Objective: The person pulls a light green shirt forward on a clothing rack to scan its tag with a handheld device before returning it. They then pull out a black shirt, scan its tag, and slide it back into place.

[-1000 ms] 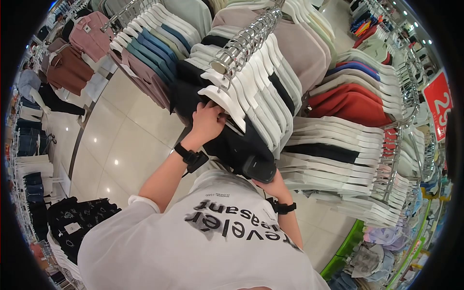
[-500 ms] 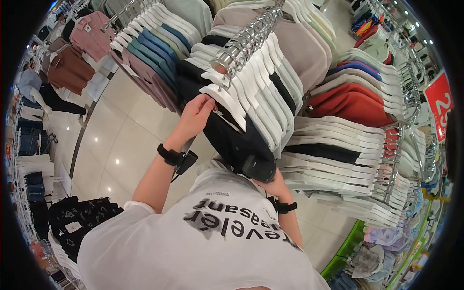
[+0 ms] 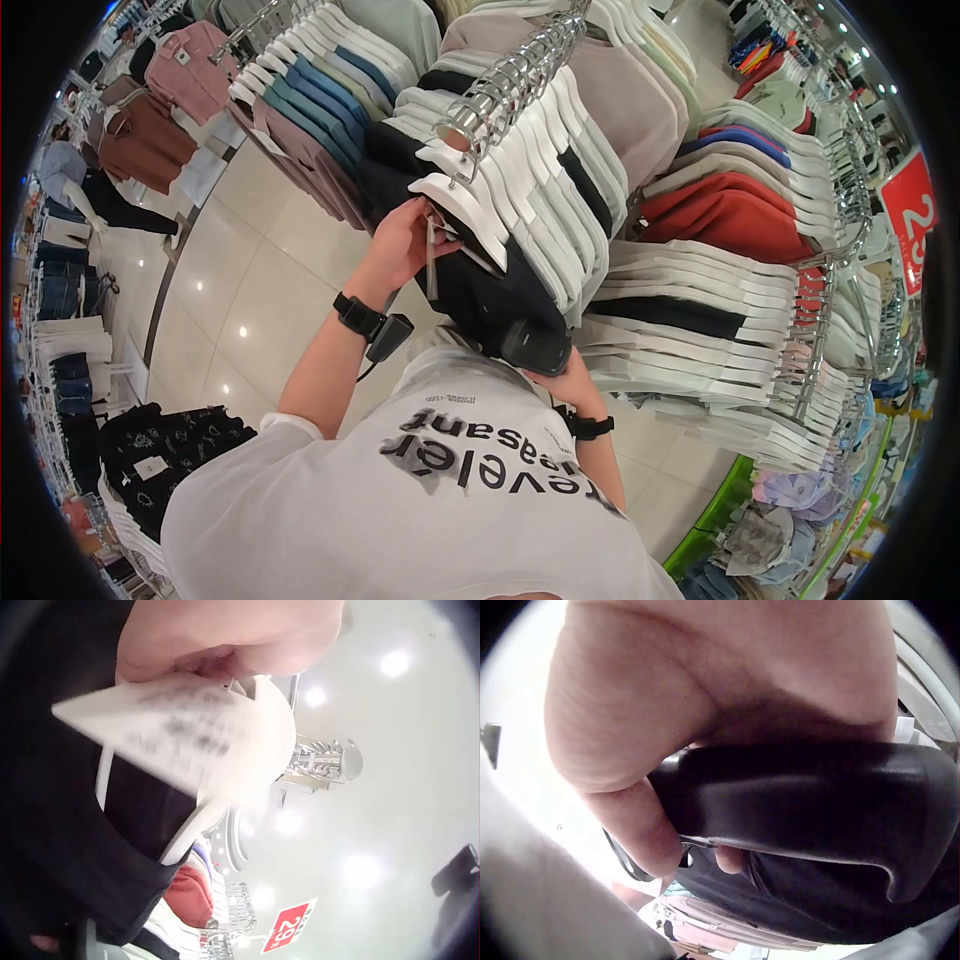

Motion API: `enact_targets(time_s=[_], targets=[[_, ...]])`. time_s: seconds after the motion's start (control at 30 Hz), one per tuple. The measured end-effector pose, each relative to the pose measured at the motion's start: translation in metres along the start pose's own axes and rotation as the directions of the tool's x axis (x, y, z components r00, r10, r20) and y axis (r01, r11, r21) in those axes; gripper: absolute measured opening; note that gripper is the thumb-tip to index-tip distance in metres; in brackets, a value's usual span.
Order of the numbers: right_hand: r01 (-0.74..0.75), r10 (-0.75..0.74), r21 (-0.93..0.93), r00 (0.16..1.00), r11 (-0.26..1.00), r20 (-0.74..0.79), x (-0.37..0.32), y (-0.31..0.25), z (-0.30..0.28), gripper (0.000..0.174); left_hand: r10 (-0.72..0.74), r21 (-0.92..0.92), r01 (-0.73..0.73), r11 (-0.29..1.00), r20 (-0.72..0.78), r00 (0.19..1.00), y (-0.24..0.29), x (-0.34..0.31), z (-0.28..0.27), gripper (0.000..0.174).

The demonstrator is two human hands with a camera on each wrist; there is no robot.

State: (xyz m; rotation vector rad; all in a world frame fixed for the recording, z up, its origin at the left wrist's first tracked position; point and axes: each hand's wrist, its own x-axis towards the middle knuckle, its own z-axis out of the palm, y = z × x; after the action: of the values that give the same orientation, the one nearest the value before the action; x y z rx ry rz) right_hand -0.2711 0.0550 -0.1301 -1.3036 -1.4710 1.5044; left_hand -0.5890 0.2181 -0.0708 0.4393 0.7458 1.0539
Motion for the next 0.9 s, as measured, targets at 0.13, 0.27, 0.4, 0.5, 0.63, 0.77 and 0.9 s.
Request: enact_targets(time_s=[0.13, 0.27, 0.4, 0.5, 0.63, 0.77, 0.9], targets=[[-0.002, 0.002, 0.002, 1.000, 1.000, -0.004, 0.000, 0.001, 0.000, 0.047, -0.194, -0.166, 0.213, 0.963, 0.125, 0.973, 0.005, 0.000, -0.002, 0.027], [0.007, -0.006, 0.020, 1.000, 1.000, -0.025, 0.000, -0.007, 0.000, 0.046, -0.251, -0.360, 0.306, 0.881, 0.191, 0.949, 0.010, -0.012, 0.011, 0.041], [-0.012, 0.012, 0.023, 1.000, 1.000, -0.025, 0.001, -0.008, -0.001, 0.046, -0.219, -0.441, 0.345, 0.829, 0.312, 0.925, 0.006, -0.015, 0.002, 0.043], [-0.023, 0.024, 0.018, 1.000, 1.000, -0.011, 0.002, -0.007, -0.002, 0.045, -0.221, -0.433, 0.329, 0.840, 0.281, 0.934, 0.004, -0.016, 0.003, 0.038], [-0.007, 0.007, 0.032, 1.000, 0.999, -0.017, 0.000, -0.015, -0.003, 0.044, -0.243, -0.405, 0.321, 0.856, 0.235, 0.941, 0.005, -0.019, 0.004, 0.038], [0.003, -0.003, 0.028, 1.000, 1.000, -0.011, 0.001, -0.019, -0.003, 0.043, -0.155, 0.255, 0.127, 0.958, 0.092, 0.984, -0.001, -0.018, 0.004, 0.030], [-0.077, 0.078, 0.034, 0.997, 0.996, -0.011, 0.001, -0.022, -0.006, 0.042, 0.008, 0.725, -0.033, 0.688, 0.037, 0.999, 0.005, -0.026, 0.008, 0.026]])
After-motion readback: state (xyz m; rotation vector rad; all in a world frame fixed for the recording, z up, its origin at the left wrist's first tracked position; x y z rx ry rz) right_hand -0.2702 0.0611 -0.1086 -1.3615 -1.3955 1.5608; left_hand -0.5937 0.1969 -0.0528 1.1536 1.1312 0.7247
